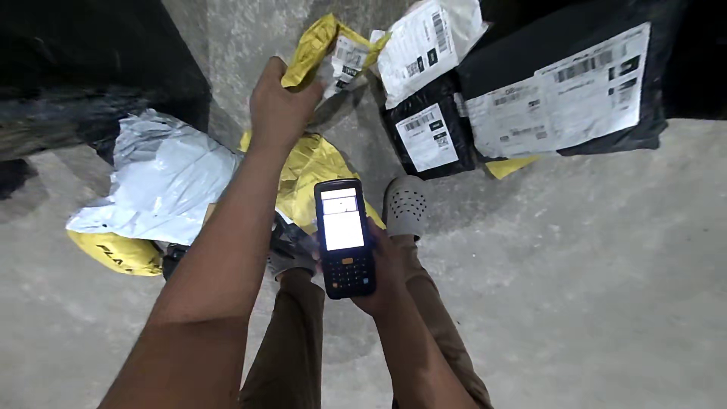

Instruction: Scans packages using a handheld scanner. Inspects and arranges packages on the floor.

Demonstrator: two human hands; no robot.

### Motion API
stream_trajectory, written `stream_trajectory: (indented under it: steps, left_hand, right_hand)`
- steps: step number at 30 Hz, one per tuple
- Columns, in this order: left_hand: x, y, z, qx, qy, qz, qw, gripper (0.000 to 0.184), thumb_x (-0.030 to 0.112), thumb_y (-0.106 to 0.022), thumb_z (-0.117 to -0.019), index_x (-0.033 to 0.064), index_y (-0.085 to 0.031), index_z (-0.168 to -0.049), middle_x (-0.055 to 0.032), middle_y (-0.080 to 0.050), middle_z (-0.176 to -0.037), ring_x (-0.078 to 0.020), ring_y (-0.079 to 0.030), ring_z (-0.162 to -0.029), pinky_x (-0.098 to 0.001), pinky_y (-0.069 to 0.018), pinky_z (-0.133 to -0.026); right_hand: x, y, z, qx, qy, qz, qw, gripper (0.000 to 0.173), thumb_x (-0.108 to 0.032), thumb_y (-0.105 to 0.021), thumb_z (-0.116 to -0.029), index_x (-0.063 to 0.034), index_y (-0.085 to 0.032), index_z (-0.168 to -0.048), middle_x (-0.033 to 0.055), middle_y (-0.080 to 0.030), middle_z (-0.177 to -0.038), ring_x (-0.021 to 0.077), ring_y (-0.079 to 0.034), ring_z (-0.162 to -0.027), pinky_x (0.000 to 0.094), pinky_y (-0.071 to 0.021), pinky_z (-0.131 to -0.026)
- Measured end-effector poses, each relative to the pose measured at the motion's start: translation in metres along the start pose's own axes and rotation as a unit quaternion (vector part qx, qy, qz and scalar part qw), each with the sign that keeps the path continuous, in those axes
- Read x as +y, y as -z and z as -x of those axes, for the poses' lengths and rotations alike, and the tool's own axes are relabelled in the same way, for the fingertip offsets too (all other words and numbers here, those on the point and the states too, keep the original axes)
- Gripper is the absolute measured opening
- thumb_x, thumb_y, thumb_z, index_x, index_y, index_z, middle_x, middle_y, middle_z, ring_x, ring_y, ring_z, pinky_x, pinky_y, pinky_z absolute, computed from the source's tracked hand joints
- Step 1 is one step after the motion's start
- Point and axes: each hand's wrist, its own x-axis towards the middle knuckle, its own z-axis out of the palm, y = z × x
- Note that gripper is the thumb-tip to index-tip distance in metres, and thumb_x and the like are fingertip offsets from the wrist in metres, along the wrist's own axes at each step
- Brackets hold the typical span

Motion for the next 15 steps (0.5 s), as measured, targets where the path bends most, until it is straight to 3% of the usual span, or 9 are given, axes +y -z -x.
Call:
stream_trajectory:
  steps: [1,2,3,5,7,10,12,15]
  left_hand:
    - [0.003,0.005,-0.001,-0.002,-0.003,-0.066,0.998,0.059,0.058,-0.074,-0.0855,0.0079,-0.063,-0.115,-0.0147,-0.069,-0.104,-0.0305,-0.068,-0.099,-0.0578,-0.0538,-0.087]
    - [0.003,0.011,0.0,0.001,-0.02,-0.117,0.993,0.058,0.058,-0.069,-0.0899,0.0062,-0.063,-0.115,-0.0178,-0.07,-0.104,-0.0353,-0.068,-0.1,-0.0617,-0.0523,-0.088]
    - [0.001,0.017,0.0,0.013,-0.05,-0.157,0.986,0.049,0.05,-0.061,-0.0971,0.0036,-0.063,-0.114,-0.0205,-0.069,-0.104,-0.0379,-0.068,-0.102,-0.0624,-0.0514,-0.088]
    - [-0.01,0.025,0.002,0.056,-0.129,-0.18,0.973,0.035,0.03,-0.049,-0.1029,0.0007,-0.065,-0.113,-0.0211,-0.069,-0.111,-0.0348,-0.066,-0.109,-0.0546,-0.0498,-0.096]
    - [-0.026,0.028,0.003,0.072,-0.173,-0.155,0.97,0.034,0.021,-0.043,-0.102,0.0012,-0.065,-0.12,-0.0194,-0.068,-0.12,-0.029,-0.064,-0.116,-0.0481,-0.0492,-0.102]
    - [-0.037,0.026,0.011,0.058,-0.148,-0.074,0.984,0.038,0.02,-0.042,-0.1054,0.0053,-0.062,-0.135,-0.015,-0.068,-0.127,-0.0192,-0.064,-0.121,-0.0416,-0.0494,-0.106]
    - [-0.042,0.022,0.014,0.059,-0.146,0.015,0.987,0.038,0.015,-0.043,-0.1035,0.0057,-0.061,-0.135,-0.0091,-0.069,-0.126,-0.0105,-0.064,-0.118,-0.0342,-0.052,-0.104]
    - [-0.036,0.014,0.015,0.081,-0.185,0.123,0.972,0.032,0.011,-0.043,-0.1031,0.0013,-0.064,-0.125,-0.0058,-0.069,-0.118,-0.0059,-0.064,-0.111,-0.0295,-0.0531,-0.099]
  right_hand:
    - [0.0,0.001,0.002,-0.018,-0.005,-0.007,1.0,0.062,-0.054,-0.028,-0.1058,-0.0054,-0.052,-0.135,0.0276,-0.064,-0.121,0.0388,-0.069,-0.1,0.0511,-0.0599,-0.083]
    - [-0.001,0.002,0.004,-0.034,-0.009,-0.012,0.999,0.062,-0.055,-0.03,-0.105,-0.0057,-0.053,-0.134,0.0273,-0.064,-0.122,0.0385,-0.069,-0.101,0.0509,-0.0597,-0.084]
    - [-0.001,0.003,0.005,-0.05,-0.011,-0.015,0.999,0.062,-0.056,-0.032,-0.1045,-0.0063,-0.054,-0.135,0.0271,-0.064,-0.123,0.0382,-0.069,-0.101,0.0504,-0.0595,-0.085]
    - [-0.001,0.007,0.007,-0.081,-0.018,-0.025,0.996,0.062,-0.057,-0.036,-0.1032,-0.0075,-0.055,-0.135,0.0265,-0.063,-0.124,0.038,-0.069,-0.102,0.0502,-0.0588,-0.086]
    - [-0.001,0.008,0.01,-0.11,-0.025,-0.036,0.993,0.062,-0.057,-0.037,-0.1028,-0.0078,-0.055,-0.136,0.0263,-0.061,-0.128,0.0383,-0.068,-0.104,0.0508,-0.0581,-0.088]
    - [-0.003,0.007,0.011,-0.117,-0.025,-0.028,0.992,0.061,-0.057,-0.037,-0.1029,-0.0089,-0.055,-0.136,0.0261,-0.061,-0.128,0.0378,-0.068,-0.105,0.0504,-0.0582,-0.088]
    - [-0.002,0.008,0.012,-0.101,-0.019,-0.016,0.995,0.061,-0.057,-0.038,-0.1026,-0.0089,-0.056,-0.135,0.026,-0.063,-0.126,0.038,-0.069,-0.104,0.0507,-0.0586,-0.088]
    - [0.001,0.014,0.009,-0.077,-0.006,0.002,0.997,0.061,-0.057,-0.037,-0.1032,-0.0085,-0.055,-0.135,0.0251,-0.063,-0.125,0.0367,-0.068,-0.105,0.0502,-0.0583,-0.089]
